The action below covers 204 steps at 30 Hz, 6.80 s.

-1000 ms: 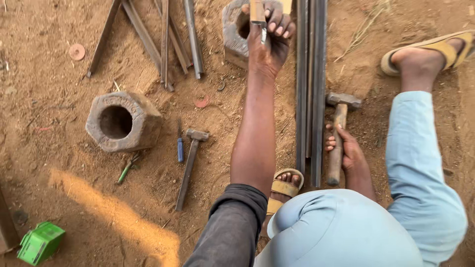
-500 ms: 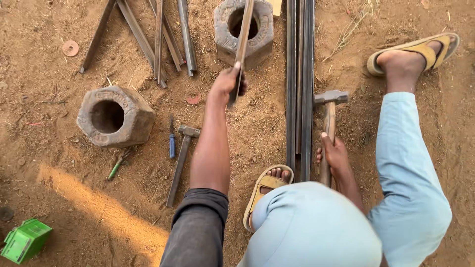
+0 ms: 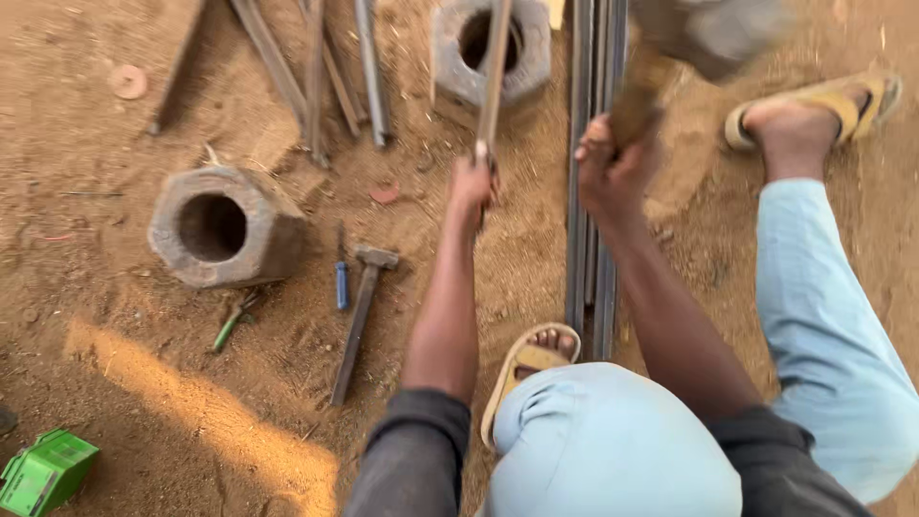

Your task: The person sits on the dirt ground and straightens long metal bars by hand, holding each bar against a hexagonal stone block and hammering it to bend it into shape. They work through several bars one at a time, repositioning each bar and swapping between hammer and bar as they go.

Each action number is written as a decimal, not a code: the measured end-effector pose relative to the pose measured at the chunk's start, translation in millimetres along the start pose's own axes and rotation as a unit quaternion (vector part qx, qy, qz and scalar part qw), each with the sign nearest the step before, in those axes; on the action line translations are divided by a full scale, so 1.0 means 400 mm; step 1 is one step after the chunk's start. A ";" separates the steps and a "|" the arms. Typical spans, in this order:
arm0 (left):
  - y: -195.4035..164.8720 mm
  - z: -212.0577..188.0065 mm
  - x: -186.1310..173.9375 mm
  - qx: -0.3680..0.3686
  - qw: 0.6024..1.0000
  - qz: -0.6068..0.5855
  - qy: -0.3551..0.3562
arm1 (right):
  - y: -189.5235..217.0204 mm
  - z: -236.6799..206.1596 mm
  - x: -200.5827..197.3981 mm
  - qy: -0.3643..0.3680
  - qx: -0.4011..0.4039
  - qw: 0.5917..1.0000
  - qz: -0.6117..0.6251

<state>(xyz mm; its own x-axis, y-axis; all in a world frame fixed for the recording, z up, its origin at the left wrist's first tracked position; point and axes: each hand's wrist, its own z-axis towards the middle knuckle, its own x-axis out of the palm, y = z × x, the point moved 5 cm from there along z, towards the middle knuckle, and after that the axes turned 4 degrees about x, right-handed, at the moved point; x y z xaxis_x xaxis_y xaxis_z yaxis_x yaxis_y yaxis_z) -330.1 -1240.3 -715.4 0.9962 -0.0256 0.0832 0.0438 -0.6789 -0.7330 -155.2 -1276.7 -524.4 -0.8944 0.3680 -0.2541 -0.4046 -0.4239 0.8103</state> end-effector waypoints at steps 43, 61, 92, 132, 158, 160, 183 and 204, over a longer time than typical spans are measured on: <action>0.019 -0.116 -0.008 -0.013 0.999 0.011 -0.047 | -0.086 0.196 0.144 0.117 0.179 0.973 -0.089; -0.004 -0.178 0.042 -0.065 0.969 -0.205 0.118 | -0.168 -0.047 0.032 0.152 0.433 0.882 -0.108; -0.436 -0.100 0.267 0.251 0.686 -0.615 0.296 | -0.262 -0.308 -0.024 0.199 0.432 0.827 -0.299; -0.459 -0.111 0.127 0.055 0.960 -0.240 0.137 | -0.286 -0.375 -0.038 0.207 0.476 0.805 -0.288; 0.161 -0.280 -0.107 0.029 0.963 0.262 -0.055 | -0.155 0.130 0.155 0.232 0.233 0.926 -0.186; 0.172 -0.285 -0.102 -0.015 0.975 0.216 -0.052 | -0.149 0.153 0.156 0.239 0.266 0.924 -0.135; 0.247 -0.337 -0.140 -0.006 0.974 0.217 -0.055 | -0.069 0.367 0.158 0.096 0.091 0.973 -0.190; -0.082 -0.209 -0.009 0.118 0.989 0.056 0.067 | -0.187 -0.015 0.069 0.178 0.449 0.863 -0.146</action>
<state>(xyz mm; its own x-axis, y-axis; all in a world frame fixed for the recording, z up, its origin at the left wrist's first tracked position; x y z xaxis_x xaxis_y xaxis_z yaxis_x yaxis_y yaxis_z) -341.3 -1279.3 -635.2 0.9776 -0.1989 0.0691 -0.0348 -0.4765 -0.8785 -150.9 -1239.9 -595.2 -0.8459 0.0060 -0.5333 -0.4544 0.5153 0.7266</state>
